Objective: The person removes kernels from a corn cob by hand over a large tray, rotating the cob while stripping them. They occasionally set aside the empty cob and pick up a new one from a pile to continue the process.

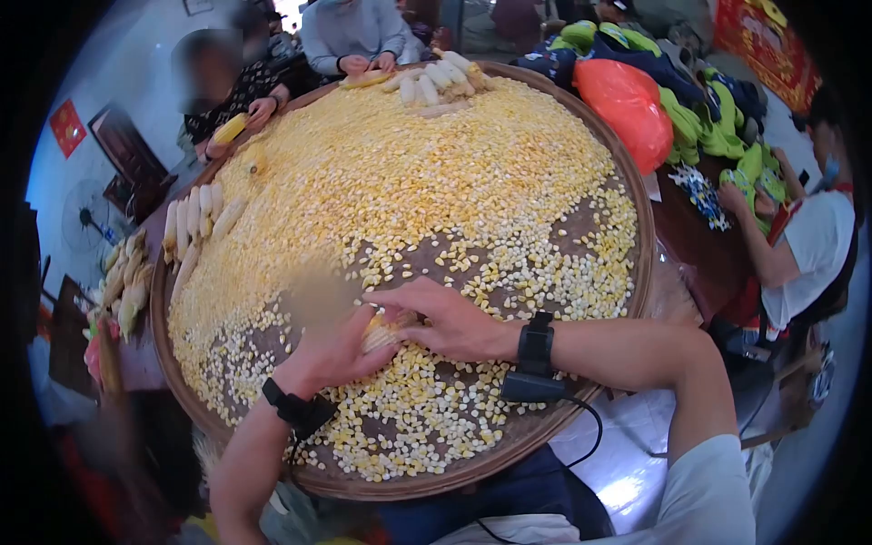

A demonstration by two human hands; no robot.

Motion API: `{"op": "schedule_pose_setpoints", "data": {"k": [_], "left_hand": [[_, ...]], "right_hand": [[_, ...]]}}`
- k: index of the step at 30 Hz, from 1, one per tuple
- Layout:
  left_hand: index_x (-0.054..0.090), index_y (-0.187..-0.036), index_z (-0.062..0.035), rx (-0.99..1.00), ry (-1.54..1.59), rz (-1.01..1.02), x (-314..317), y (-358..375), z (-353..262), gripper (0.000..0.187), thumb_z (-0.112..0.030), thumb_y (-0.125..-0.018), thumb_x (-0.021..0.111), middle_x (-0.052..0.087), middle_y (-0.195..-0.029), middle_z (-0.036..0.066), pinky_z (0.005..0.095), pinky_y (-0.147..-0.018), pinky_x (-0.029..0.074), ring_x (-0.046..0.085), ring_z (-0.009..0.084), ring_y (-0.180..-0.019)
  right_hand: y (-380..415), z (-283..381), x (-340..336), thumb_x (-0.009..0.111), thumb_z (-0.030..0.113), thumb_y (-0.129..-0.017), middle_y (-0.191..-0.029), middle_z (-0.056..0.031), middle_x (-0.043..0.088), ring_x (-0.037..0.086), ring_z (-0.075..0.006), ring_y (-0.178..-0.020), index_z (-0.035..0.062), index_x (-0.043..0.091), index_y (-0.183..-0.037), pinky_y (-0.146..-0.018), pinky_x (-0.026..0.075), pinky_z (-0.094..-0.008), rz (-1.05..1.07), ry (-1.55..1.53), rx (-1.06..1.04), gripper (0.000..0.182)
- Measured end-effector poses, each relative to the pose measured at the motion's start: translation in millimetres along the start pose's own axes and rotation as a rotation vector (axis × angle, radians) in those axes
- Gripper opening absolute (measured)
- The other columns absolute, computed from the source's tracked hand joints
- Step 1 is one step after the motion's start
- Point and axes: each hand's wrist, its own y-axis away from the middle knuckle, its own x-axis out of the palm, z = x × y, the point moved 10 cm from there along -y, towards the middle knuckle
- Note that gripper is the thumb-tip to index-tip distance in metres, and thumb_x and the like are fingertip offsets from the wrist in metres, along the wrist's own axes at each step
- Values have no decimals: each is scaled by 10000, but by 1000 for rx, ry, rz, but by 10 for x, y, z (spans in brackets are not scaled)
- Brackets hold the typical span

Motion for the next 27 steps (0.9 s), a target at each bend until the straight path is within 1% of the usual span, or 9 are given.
{"op": "schedule_pose_setpoints", "data": {"k": [1, 4, 7, 11, 13, 16, 19, 22, 27], "left_hand": [[605, -1080, -30, -7, 30, -3, 26, -2, 31, 509, -517, -969, 701, 743, -971, 216, 527, -764, 598, 749, 424, -915], [612, -1101, -34, -45, 42, 70, 102, 17, 75, 512, -521, -970, 699, 746, -999, 213, 530, -783, 597, 752, 421, -934], [613, -1112, -30, -56, 79, 105, 197, 0, 129, 523, -526, -969, 697, 745, -1019, 214, 532, -796, 595, 750, 423, -945], [611, -1110, -20, -17, 105, 38, 95, 23, 81, 539, -535, -971, 685, 742, -1017, 223, 533, -801, 594, 747, 426, -954], [611, -1116, -14, -52, 53, 83, 56, 17, 40, 551, -541, -971, 679, 742, -1019, 226, 534, -804, 594, 747, 427, -956], [612, -1127, -7, -49, 54, 88, 87, 23, 65, 567, -549, -972, 674, 744, -1031, 233, 534, -812, 595, 748, 429, -967], [612, -1135, -2, -34, 64, 73, 138, 23, 102, 576, -551, -970, 675, 747, -1044, 238, 533, -814, 597, 749, 432, -972], [612, -1138, 2, -40, 52, 70, 148, 40, 112, 578, -548, -970, 675, 751, -1047, 239, 536, -812, 599, 751, 435, -965], [611, -1123, -2, -41, 39, 89, 115, 34, 81, 572, -550, -971, 674, 752, -1033, 238, 541, -804, 599, 752, 440, -941]], "right_hand": [[2, 4, 25, 768, 23, -947, -1148, -60, 746, 652, -264, -1156, 142, 595, -1558, -1043, 499, -412, 13, -8, 13, 647], [31, 79, 130, 763, 10, -950, -1102, -46, 760, 650, -250, -1143, 141, 623, -1527, -1022, 499, -402, 54, 162, -190, 608], [33, 85, 128, 775, 32, -954, -1113, -47, 752, 646, -241, -1129, 139, 627, -1516, -1021, 492, -390, 49, 152, -228, 591], [6, 30, 63, 801, 87, -956, -1208, -76, 726, 637, -241, -1168, 123, 584, -1554, -1045, 486, -401, 66, 19, 16, 638], [13, -48, 38, 813, 114, -953, -1266, -96, 709, 635, -251, -1207, 118, 551, -1583, -1074, 484, -412, 40, -48, 109, 682], [11, -32, 71, 782, 113, -964, -1362, -128, 663, 601, -291, -1275, 138, 464, -1642, -1148, 469, -429, 40, 58, 13, 749], [22, -77, 95, 778, 137, -978, -1403, -130, 659, 586, -298, -1325, 141, 450, -1656, -1180, 456, -428, 97, 44, 79, 753], [20, -29, 75, 776, 138, -980, -1403, -124, 673, 594, -293, -1310, 153, 452, -1659, -1175, 459, -433, 96, 18, 112, 753], [31, -64, 55, 788, 97, -962, -1340, -109, 708, 632, -283, -1250, 167, 498, -1633, -1149, 482, -421, 47, -7, 113, 734]]}}
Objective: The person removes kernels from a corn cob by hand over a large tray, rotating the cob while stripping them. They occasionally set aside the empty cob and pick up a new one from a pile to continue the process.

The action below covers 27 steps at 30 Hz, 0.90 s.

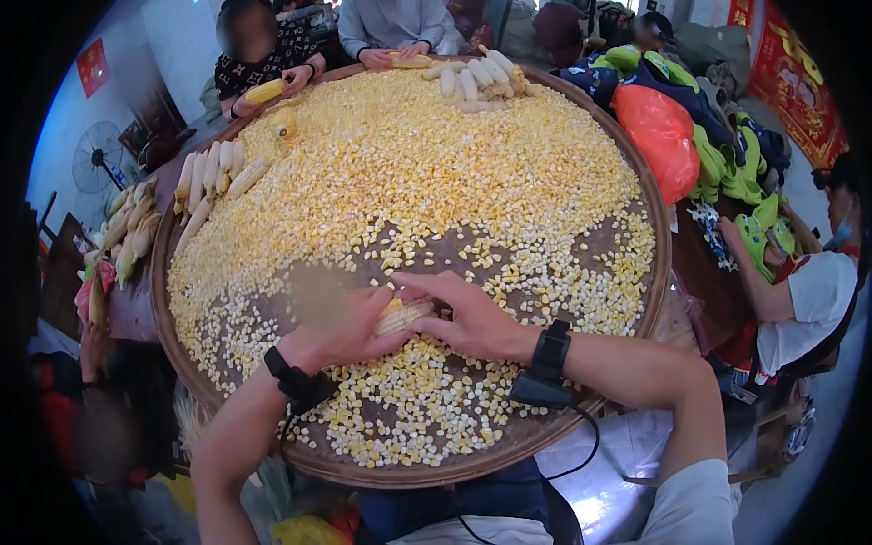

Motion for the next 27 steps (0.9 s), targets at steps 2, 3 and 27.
{"op": "schedule_pose_setpoints", "data": {"k": [2, 3, 27], "left_hand": [[611, -1112, -5, -10, -9, 23, -12, 0, -11, 572, -557, -973, 671, 751, -1031, 240, 544, -802, 598, 750, 442, -935], [610, -1108, -6, -16, -13, 28, -22, -2, -14, 572, -559, -973, 670, 750, -1030, 241, 546, -804, 597, 749, 444, -934], [626, -1247, -15, -19, 29, -8, 37, -29, 32, 639, -578, -951, 693, 747, -1084, 245, 525, -826, 608, 746, 447, -972]], "right_hand": [[5, -31, -4, 792, 79, -954, -1317, -104, 719, 651, -274, -1212, 172, 516, -1622, -1122, 501, -410, -29, -35, 9, 728], [13, -52, -4, 794, 71, -950, -1305, -101, 725, 658, -268, -1193, 173, 522, -1617, -1105, 510, -405, -47, -57, 16, 727], [34, 106, 45, 760, 235, -1001, -1365, -149, 675, 602, -328, -1264, 89, 576, -1546, -1106, 467, -448, -14, 155, -96, 594]]}}
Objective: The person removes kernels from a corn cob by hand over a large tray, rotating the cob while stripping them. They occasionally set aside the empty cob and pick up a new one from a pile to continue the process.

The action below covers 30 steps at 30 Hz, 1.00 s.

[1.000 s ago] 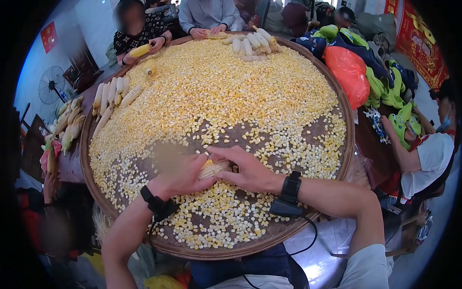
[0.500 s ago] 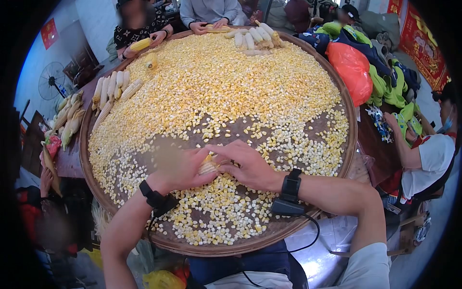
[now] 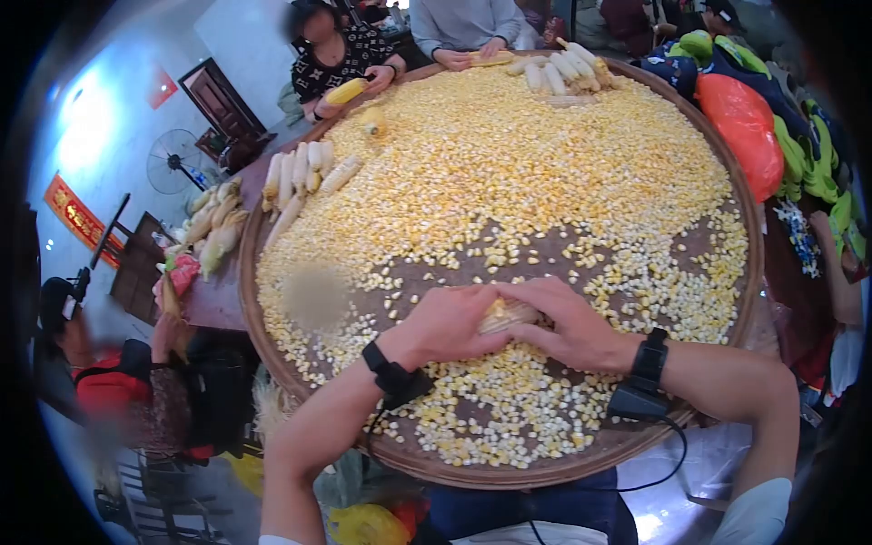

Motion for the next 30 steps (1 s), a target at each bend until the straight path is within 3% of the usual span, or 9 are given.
{"op": "schedule_pose_setpoints", "data": {"k": [6, 14, 23, 30], "left_hand": [[612, -1158, -4, -14, -31, 35, -25, 3, -38, 635, -605, -964, 673, 743, -1054, 253, 542, -808, 598, 745, 454, -945], [609, -1144, 5, 25, -72, 23, -47, 11, -102, 636, -610, -986, 647, 740, -1016, 261, 550, -789, 594, 745, 460, -910], [609, -1088, -3, -41, -130, 104, -114, 2, -28, 660, -659, -1016, 586, 742, -952, 249, 563, -751, 569, 742, 457, -859], [622, -1066, 4, -21, -95, 95, -74, 1, -76, 624, -618, -1040, 570, 744, -883, 248, 562, -728, 567, 733, 461, -781]], "right_hand": [[15, -77, -30, 810, 129, -947, -1273, -105, 730, 645, -295, -1157, 77, 590, -1524, -1030, 512, -414, -53, -51, 45, 620], [36, -135, -29, 826, 65, -929, -1300, -118, 737, 678, -272, -1194, 73, 579, -1534, -1064, 523, -404, -68, -145, 43, 653], [13, -201, -146, 814, 29, -919, -1243, -105, 754, 705, -252, -1138, 82, 602, -1518, -1009, 555, -390, -113, -158, 123, 637], [-1, -87, -135, 796, 8, -918, -1152, -79, 757, 694, -252, -1097, 136, 647, -1492, -982, 548, -395, -96, -113, 29, 606]]}}
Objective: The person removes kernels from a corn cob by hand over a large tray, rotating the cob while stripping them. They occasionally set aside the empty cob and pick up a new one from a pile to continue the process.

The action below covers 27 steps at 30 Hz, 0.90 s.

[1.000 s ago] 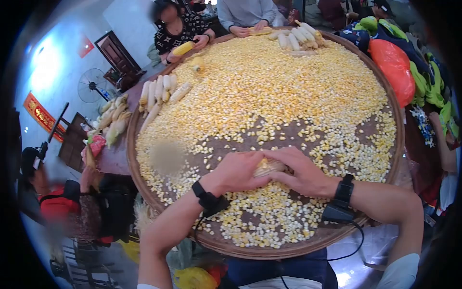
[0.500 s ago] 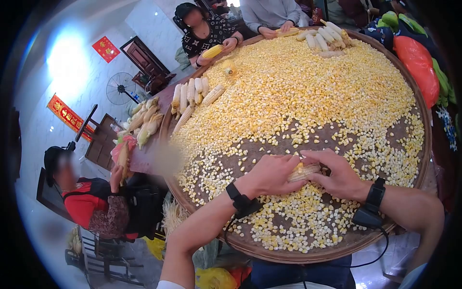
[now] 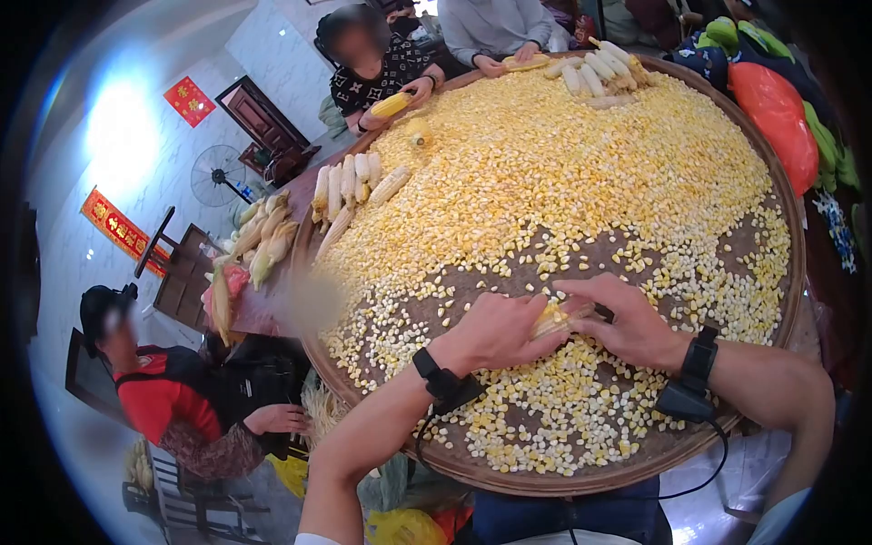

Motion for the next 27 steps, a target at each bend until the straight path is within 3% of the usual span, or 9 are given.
{"op": "schedule_pose_setpoints", "data": {"k": [9, 14, 17, 27], "left_hand": [[656, -1140, 5, 28, 13, -61, 4, -5, -21, 610, -592, -1031, 591, 757, -889, 251, 561, -714, 578, 742, 454, -768], [643, -1261, -38, -4, -67, -12, 62, -6, 9, 618, -603, -1010, 623, 764, -932, 228, 548, -705, 594, 751, 440, -787], [649, -1241, -41, 24, -68, -52, 45, 5, -22, 614, -608, -1008, 626, 765, -938, 229, 546, -702, 592, 750, 445, -786], [644, -1080, -13, -12, -57, -25, -25, 4, -66, 592, -600, -1010, 630, 749, -884, 267, 544, -688, 589, 750, 448, -794]], "right_hand": [[-8, 154, 11, 804, 56, -928, -1135, -21, 763, 671, -271, -1084, 159, 711, -1422, -988, 519, -425, 21, 101, -199, 513], [-28, 275, -7, 822, 132, -939, -1301, -124, 726, 661, -316, -1158, 75, 600, -1528, -1023, 513, -442, -7, 154, -237, 632], [-8, 24, 105, 815, 151, -949, -1316, -135, 724, 660, -315, -1187, 65, 592, -1536, -1045, 513, -438, 131, 38, -11, 634], [17, -59, 41, 816, 143, -941, -1203, -91, 772, 676, -271, -1118, 107, 608, -1529, -996, 531, -407, 26, 20, 3, 624]]}}
